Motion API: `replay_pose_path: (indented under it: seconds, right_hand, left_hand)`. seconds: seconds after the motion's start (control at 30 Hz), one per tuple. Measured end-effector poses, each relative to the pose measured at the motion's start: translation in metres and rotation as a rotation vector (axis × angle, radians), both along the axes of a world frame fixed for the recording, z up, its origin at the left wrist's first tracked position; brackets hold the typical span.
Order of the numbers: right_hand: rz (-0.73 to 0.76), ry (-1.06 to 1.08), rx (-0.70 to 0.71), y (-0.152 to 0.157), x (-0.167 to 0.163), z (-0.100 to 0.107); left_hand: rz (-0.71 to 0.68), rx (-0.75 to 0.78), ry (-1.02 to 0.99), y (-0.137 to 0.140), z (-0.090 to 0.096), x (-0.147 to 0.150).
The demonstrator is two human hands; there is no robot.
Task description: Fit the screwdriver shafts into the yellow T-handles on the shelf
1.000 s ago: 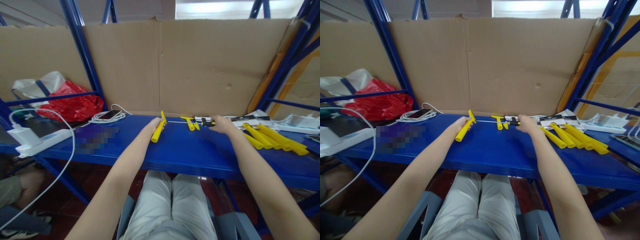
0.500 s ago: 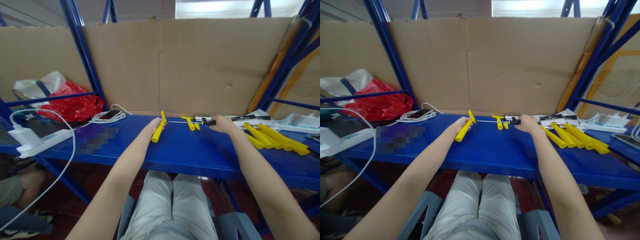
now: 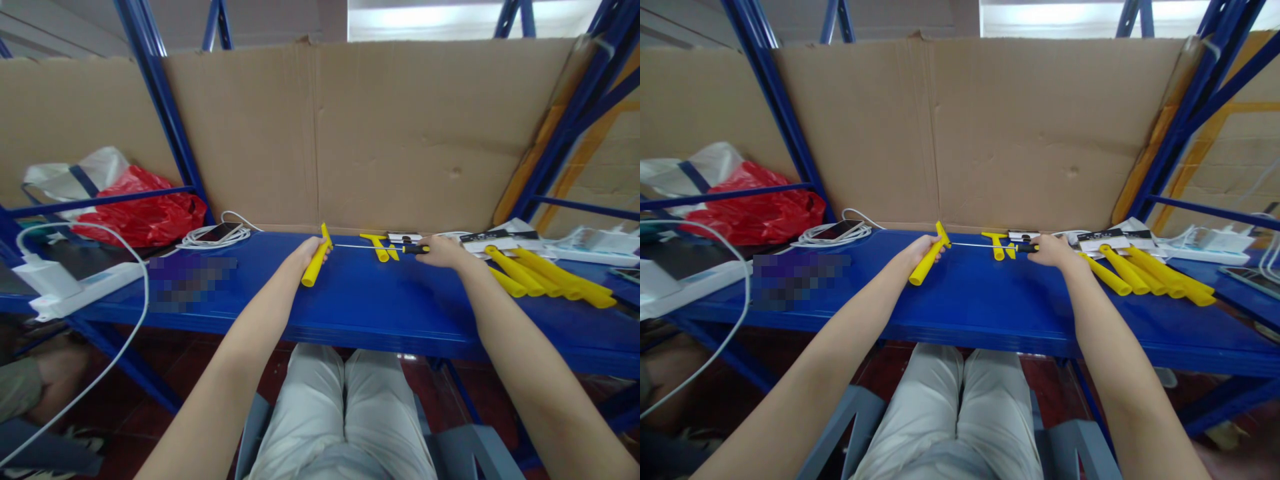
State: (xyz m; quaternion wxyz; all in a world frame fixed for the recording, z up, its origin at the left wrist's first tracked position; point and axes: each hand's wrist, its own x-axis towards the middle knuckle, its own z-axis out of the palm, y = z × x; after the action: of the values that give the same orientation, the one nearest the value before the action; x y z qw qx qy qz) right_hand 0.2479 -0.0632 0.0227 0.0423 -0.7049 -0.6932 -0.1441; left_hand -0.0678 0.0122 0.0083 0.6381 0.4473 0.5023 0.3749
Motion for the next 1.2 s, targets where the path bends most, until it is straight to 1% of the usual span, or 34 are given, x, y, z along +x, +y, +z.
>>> replay_pose_path:
  seconds: [0.1, 0.5, 0.67, 0.83, 0.9, 1.0, 1.2]
  right_hand:
    - [-0.008, 0.006, -0.006, 0.000, -0.001, 0.000]
    - [0.020, 0.023, 0.057, 0.002, 0.003, -0.001]
    - [-0.002, 0.023, 0.043, -0.001, 0.001, 0.001]
    - [0.009, 0.020, 0.038, -0.003, 0.002, 0.002]
    - [0.037, 0.032, 0.038, -0.002, 0.002, 0.002]
    - [0.118, 0.064, 0.028, 0.000, 0.000, 0.001]
    - [0.330, 0.180, -0.097, 0.003, -0.021, -0.005]
  left_hand:
    - [0.008, 0.012, 0.013, -0.003, 0.001, 0.001]
    - [-0.010, 0.002, 0.009, -0.007, 0.004, 0.001]
    - [0.032, 0.026, 0.040, -0.011, 0.006, 0.003]
    - [0.025, 0.017, 0.011, -0.011, 0.006, 0.003]
    - [0.023, 0.017, -0.010, -0.009, 0.005, 0.002]
    - [0.009, 0.019, -0.015, -0.009, 0.005, 0.003]
    - [-0.013, 0.054, -0.033, -0.017, 0.007, 0.012]
